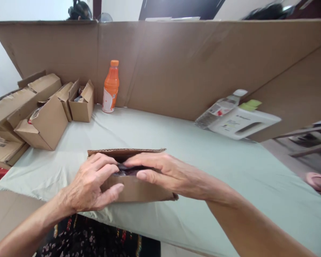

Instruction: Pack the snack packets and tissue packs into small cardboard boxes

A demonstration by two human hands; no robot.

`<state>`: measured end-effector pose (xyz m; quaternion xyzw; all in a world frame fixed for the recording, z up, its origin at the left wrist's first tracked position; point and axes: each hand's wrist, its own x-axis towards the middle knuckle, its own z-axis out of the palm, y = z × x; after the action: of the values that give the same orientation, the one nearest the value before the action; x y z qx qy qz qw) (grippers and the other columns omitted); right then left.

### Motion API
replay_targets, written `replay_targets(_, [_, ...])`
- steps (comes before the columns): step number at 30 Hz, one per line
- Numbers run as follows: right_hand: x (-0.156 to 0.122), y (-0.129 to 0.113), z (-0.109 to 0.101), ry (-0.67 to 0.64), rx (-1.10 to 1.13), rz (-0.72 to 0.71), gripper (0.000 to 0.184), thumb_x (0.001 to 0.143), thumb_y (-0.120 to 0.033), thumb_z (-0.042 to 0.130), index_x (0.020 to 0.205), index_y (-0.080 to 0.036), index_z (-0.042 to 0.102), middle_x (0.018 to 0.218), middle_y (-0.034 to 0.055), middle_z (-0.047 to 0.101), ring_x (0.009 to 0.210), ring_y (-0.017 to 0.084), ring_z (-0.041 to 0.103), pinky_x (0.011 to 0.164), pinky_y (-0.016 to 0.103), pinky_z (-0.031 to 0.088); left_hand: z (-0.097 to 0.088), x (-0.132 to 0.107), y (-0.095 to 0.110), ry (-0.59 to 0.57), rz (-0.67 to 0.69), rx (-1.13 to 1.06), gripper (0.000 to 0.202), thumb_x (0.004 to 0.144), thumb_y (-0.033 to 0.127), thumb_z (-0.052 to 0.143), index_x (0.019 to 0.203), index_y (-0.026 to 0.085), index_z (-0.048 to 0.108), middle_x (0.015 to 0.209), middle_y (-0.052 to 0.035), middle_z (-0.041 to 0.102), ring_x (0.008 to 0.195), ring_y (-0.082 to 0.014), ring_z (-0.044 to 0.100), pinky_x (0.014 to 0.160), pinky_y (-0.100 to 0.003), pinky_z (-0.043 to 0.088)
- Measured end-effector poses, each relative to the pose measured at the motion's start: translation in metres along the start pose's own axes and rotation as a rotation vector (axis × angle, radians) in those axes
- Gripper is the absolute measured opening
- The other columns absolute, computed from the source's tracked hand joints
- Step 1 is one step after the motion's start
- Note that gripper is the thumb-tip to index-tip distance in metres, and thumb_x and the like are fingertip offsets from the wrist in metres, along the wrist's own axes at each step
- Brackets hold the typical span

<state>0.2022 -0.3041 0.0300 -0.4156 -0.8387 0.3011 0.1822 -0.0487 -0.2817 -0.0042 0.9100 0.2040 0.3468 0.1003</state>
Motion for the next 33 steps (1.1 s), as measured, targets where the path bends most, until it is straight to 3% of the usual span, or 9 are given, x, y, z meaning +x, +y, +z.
replay_targets(4, [-0.014, -0.003, 0.007, 0.065, -0.083, -0.017, 0.028, 0.096, -0.027, 0.061, 0.12, -0.022, 0.073, 0.118, 0.0078, 0.076, 0.107, 0.022, 0.069, 0.093, 0.035, 0.055, -0.005, -0.017, 0.0, 0.134, -0.044, 0.055, 0.022, 0.093, 0.028, 0.06, 0.113, 0.018, 0.058, 0.119, -0.0143, 0.067, 0.108, -0.0256, 0.065, 0.092, -0.043, 0.055])
replay_targets(10, [-0.021, -0.004, 0.019, 0.146, -0.128, -0.064, 0.022, 0.095, -0.02, 0.061, 0.112, -0.023, 0.075, 0.099, 0.0053, 0.078, 0.09, 0.019, 0.069, 0.085, 0.032, 0.055, 0.001, -0.044, 0.005, 0.139, -0.144, 0.062, 0.036, 0.09, 0.026, 0.062, 0.125, 0.017, 0.055, 0.116, -0.0138, 0.067, 0.112, -0.0275, 0.062, 0.096, -0.044, 0.053])
replay_targets(16, [-0.022, -0.002, 0.026, 0.246, -0.153, -0.121, 0.02, 0.098, -0.018, 0.058, 0.107, -0.022, 0.074, 0.093, 0.0042, 0.078, 0.082, 0.017, 0.069, 0.074, 0.029, 0.056, 0.011, -0.047, 0.006, 0.185, -0.238, 0.056, 0.049, 0.093, 0.025, 0.059, 0.139, 0.02, 0.046, 0.115, -0.0107, 0.07, 0.112, -0.0267, 0.061, 0.096, -0.044, 0.054])
replay_targets(19, [-0.021, 0.003, 0.031, 0.307, -0.205, -0.108, 0.02, 0.099, -0.021, 0.056, 0.109, -0.021, 0.074, 0.103, 0.0075, 0.077, 0.093, 0.019, 0.071, 0.08, 0.032, 0.059, 0.018, -0.047, 0.005, 0.215, -0.254, 0.031, 0.054, 0.094, 0.022, 0.056, 0.146, 0.022, 0.041, 0.113, -0.009, 0.07, 0.11, -0.0252, 0.062, 0.101, -0.046, 0.052])
replay_targets(21, [-0.019, 0.008, 0.033, 0.325, -0.25, -0.107, 0.024, 0.099, -0.023, 0.056, 0.117, -0.02, 0.073, 0.126, 0.0119, 0.072, 0.115, 0.023, 0.067, 0.094, 0.037, 0.058, 0.022, -0.048, 0.005, 0.249, -0.27, 0.019, 0.055, 0.095, 0.021, 0.055, 0.148, 0.022, 0.039, 0.12, -0.0107, 0.068, 0.113, -0.0251, 0.062, 0.103, -0.046, 0.051])
replay_targets(24, [-0.016, 0.012, 0.035, 0.224, -0.296, -0.089, 0.041, 0.099, -0.03, 0.059, 0.139, -0.02, 0.063, 0.151, 0.0137, 0.056, 0.139, 0.028, 0.053, 0.11, 0.049, 0.051, 0.026, -0.049, 0.006, 0.255, -0.271, 0.022, 0.054, 0.095, 0.021, 0.054, 0.147, 0.022, 0.041, 0.135, -0.0145, 0.06, 0.126, -0.0275, 0.057, 0.106, -0.047, 0.05])
replay_targets(28, [-0.009, 0.008, 0.034, 0.078, -0.282, -0.066, 0.056, 0.098, -0.04, 0.06, 0.15, -0.019, 0.053, 0.152, 0.0145, 0.055, 0.142, 0.031, 0.05, 0.114, 0.055, 0.045, 0.021, -0.048, 0.007, 0.162, -0.253, 0.05, 0.052, 0.093, 0.02, 0.053, 0.145, 0.022, 0.043, 0.143, -0.0159, 0.056, 0.131, -0.0307, 0.054, 0.109, -0.053, 0.047])
replay_targets(33, [-0.002, 0.005, 0.036, 0.053, -0.245, -0.055, 0.057, 0.097, -0.042, 0.061, 0.149, -0.02, 0.054, 0.151, 0.0144, 0.056, 0.141, 0.031, 0.051, 0.115, 0.056, 0.044, 0.01, -0.043, 0.008, 0.049, -0.242, 0.071, 0.051, 0.092, 0.02, 0.053, 0.143, 0.022, 0.045, 0.145, -0.016, 0.056, 0.134, -0.0315, 0.053, 0.108, -0.054, 0.047])
